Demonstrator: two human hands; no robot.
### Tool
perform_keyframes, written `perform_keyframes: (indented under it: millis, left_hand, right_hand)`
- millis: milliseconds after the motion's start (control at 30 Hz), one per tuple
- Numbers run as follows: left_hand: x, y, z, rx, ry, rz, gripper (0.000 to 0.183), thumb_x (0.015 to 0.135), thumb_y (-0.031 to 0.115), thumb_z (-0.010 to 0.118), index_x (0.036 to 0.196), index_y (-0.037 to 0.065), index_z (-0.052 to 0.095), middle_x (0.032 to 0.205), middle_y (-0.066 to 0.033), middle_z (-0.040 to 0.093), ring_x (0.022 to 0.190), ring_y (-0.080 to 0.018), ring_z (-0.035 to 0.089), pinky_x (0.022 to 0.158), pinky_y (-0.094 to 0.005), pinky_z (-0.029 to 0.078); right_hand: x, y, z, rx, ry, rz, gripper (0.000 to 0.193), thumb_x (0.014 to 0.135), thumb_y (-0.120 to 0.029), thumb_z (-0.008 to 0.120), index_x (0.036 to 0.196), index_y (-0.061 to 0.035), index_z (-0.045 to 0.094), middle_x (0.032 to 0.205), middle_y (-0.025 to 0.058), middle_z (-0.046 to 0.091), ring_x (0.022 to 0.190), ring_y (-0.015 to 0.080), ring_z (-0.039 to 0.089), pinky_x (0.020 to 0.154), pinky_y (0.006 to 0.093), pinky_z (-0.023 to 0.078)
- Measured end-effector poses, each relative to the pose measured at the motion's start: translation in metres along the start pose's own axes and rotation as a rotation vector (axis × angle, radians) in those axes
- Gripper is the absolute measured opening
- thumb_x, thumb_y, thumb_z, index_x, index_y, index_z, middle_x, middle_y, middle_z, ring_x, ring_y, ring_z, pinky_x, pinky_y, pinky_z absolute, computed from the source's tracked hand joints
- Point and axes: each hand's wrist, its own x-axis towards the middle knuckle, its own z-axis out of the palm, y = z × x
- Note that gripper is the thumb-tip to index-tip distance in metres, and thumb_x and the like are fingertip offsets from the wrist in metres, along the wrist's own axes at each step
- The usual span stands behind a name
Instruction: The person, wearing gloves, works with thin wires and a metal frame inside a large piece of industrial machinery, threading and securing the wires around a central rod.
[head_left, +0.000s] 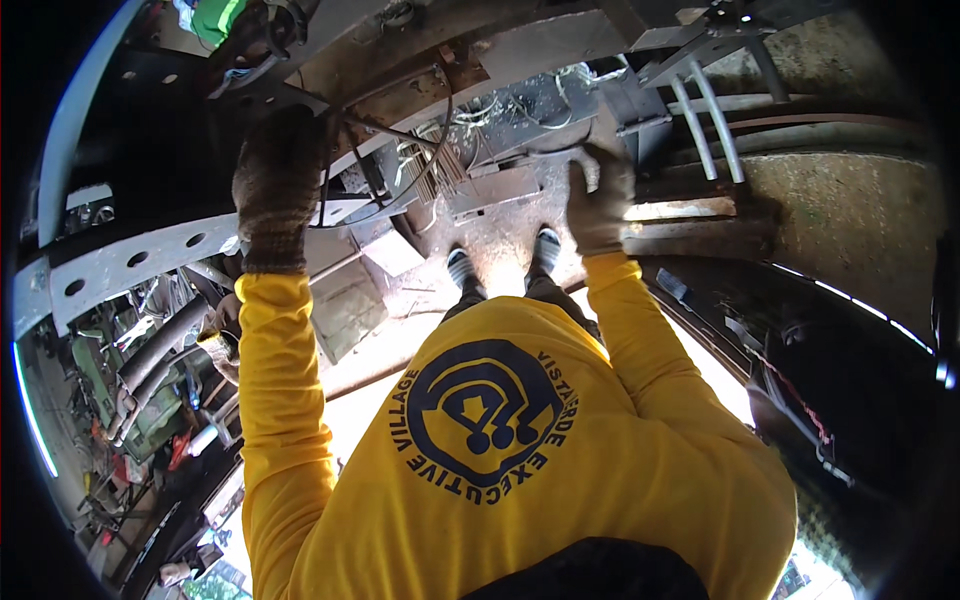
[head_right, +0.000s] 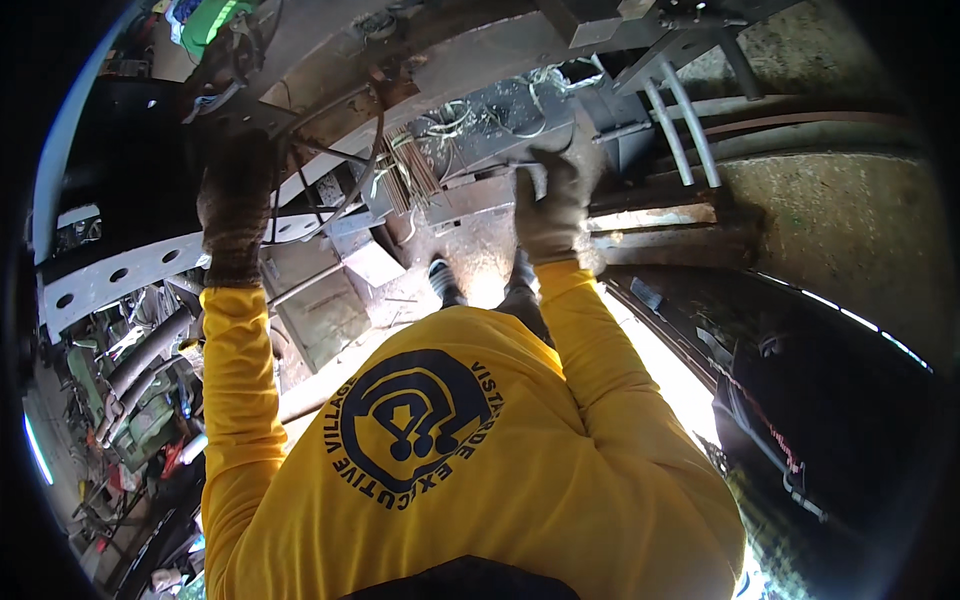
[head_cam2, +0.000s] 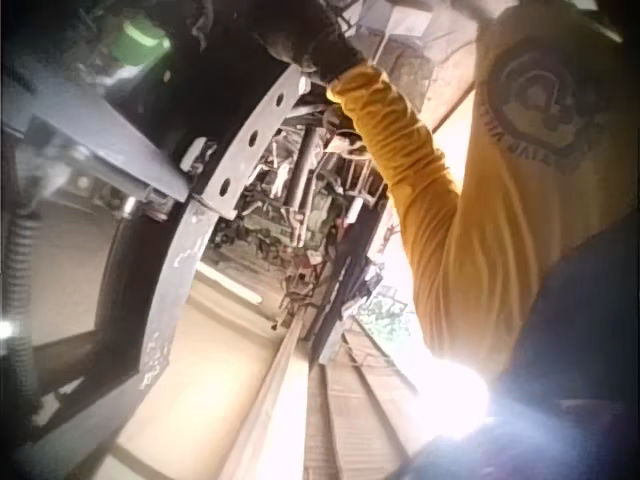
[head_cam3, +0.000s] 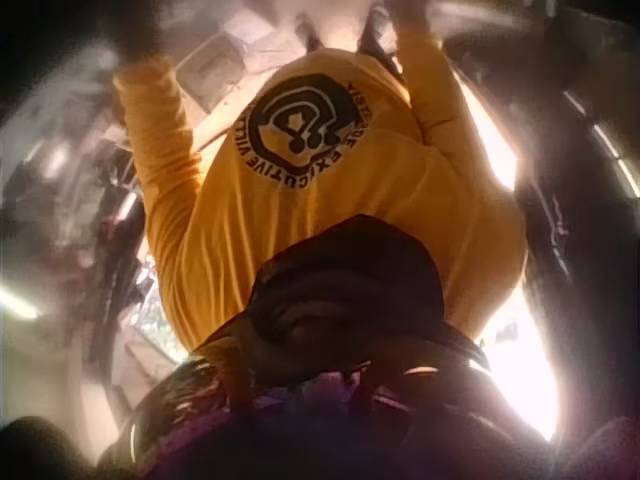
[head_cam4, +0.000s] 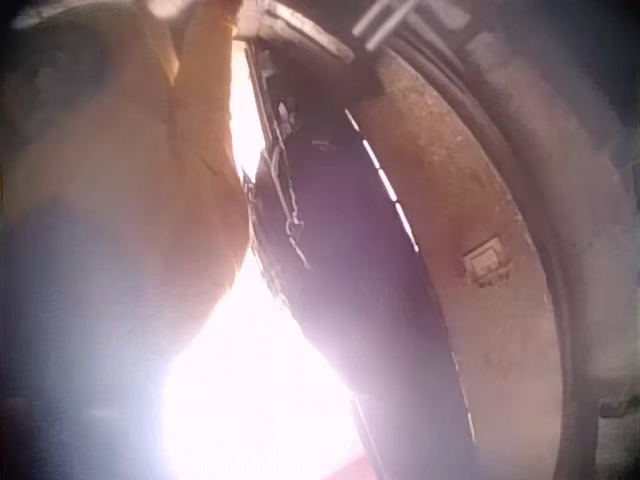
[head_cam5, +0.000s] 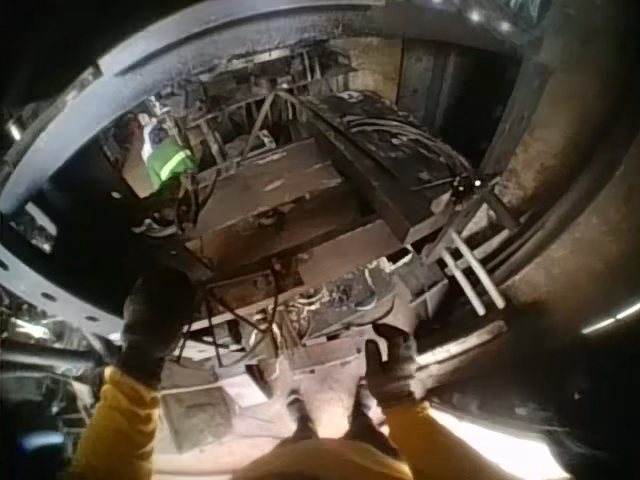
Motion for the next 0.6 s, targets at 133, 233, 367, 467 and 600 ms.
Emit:
perform_keyframes:
  millis: [133,233,367,467,600]
  left_hand:
    - [-0.001,-0.026,0.013,0.287,0.057,0.262,0.029,0.097,0.032,0.065,0.114,0.01,0.072,0.114,-0.0095,0.072,0.105,-0.0296,0.068,0.094,-0.0404,0.053]
    - [-0.007,0.0,0.001,-0.368,0.059,-0.144,0.03,0.095,0.017,0.071,0.123,0.007,0.069,0.123,-0.0101,0.07,0.111,-0.0239,0.069,0.097,-0.0346,0.055]
    - [-0.02,-0.031,-0.007,0.068,0.012,0.058,0.035,0.094,0.01,0.072,0.129,0.004,0.066,0.131,-0.011,0.067,0.114,-0.0195,0.068,0.098,-0.0317,0.055]
    - [-0.007,-0.025,0.003,-0.182,0.007,-0.114,0.039,0.095,0.009,0.071,0.132,0.003,0.063,0.132,-0.0114,0.066,0.115,-0.021,0.067,0.099,-0.0317,0.055]
    - [-0.026,-0.039,0.001,-0.067,0.013,0.02,0.04,0.093,0.01,0.073,0.131,0.008,0.064,0.131,-0.0121,0.066,0.113,-0.0267,0.068,0.095,-0.0362,0.058]
  right_hand:
    - [-0.068,0.042,0.048,0.238,-0.521,0.462,0.018,0.092,-0.025,0.069,0.1,-0.0093,0.076,0.102,0.0128,0.073,0.096,0.0319,0.069,0.09,0.0415,0.054]
    - [-0.086,0.08,0.086,0.013,-0.824,0.492,0.03,0.095,-0.036,0.061,0.104,-0.0114,0.075,0.107,0.0144,0.073,0.1,0.0349,0.069,0.091,0.0454,0.054]
    - [-0.112,0.131,0.161,-0.087,-1.147,0.22,0.032,0.098,-0.034,0.053,0.11,-0.0114,0.073,0.113,0.0163,0.072,0.107,0.0358,0.067,0.094,0.0461,0.053]
    - [-0.154,0.176,0.235,-0.137,-1.221,-0.062,0.026,0.099,-0.022,0.049,0.108,-0.0125,0.072,0.108,0.013,0.071,0.106,0.0332,0.067,0.09,0.0449,0.055]
    - [-0.164,0.128,0.271,-0.12,-1.463,-0.307,0.034,0.101,-0.031,0.045,0.115,-0.0117,0.069,0.125,0.0128,0.068,0.114,0.0338,0.064,0.099,0.0452,0.051]
